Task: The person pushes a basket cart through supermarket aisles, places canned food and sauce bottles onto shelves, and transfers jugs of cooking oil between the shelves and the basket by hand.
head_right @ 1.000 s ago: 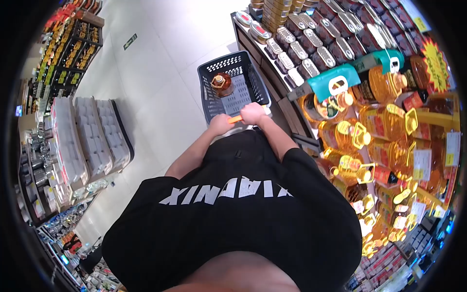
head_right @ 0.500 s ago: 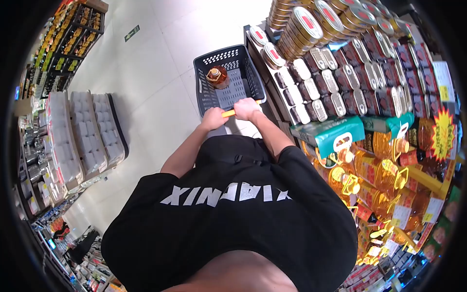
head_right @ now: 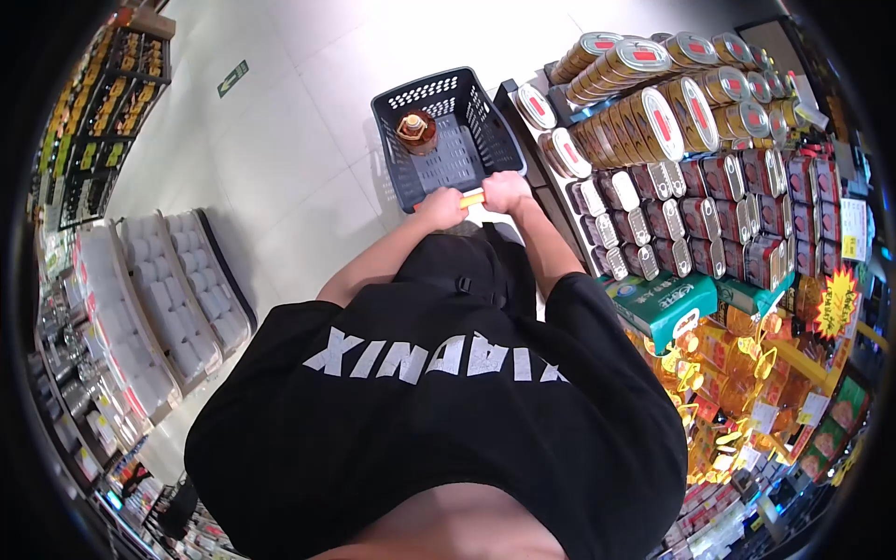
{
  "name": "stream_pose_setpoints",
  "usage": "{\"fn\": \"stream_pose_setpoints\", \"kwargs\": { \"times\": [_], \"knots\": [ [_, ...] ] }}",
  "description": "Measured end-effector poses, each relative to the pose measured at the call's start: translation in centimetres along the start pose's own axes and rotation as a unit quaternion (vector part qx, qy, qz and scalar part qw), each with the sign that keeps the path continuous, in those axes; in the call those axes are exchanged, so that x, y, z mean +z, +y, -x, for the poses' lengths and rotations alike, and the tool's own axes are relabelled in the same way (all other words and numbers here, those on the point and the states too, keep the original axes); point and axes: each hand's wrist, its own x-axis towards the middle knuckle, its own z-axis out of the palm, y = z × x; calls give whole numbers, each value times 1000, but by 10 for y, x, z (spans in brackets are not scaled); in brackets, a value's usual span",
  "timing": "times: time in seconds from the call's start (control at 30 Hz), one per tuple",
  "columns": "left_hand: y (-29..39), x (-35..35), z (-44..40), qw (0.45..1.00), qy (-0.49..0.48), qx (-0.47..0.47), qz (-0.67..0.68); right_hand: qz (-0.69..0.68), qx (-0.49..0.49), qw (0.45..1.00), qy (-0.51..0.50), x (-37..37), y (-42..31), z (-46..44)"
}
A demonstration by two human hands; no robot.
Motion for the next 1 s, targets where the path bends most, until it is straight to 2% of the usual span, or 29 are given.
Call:
{"fn": "stream_pose_setpoints", "kwargs": {
  "times": [0.17,0.3,0.4,0.5,0.8,1.0],
  "knots": [
    [-27,-46,-41,999,5,27,-33,-3,24,999,-22,-28,4,-50],
    [-46,-89,-67,997,12,50,-49,-20,28,999,0,-59,4,-85],
    [-59,-123,-85,996,-15,46,-71,-40,40,998,3,-78,0,-109],
    [-84,-144,-108,988,-7,100,-115,-67,33,997,1,-92,-1,-135],
    [-114,-225,-181,969,-73,124,-199,-223,8,971,-83,-151,25,-214],
    [-137,-261,-243,953,-93,165,-236,-278,68,951,-116,-187,41,-252]
  ]
}}
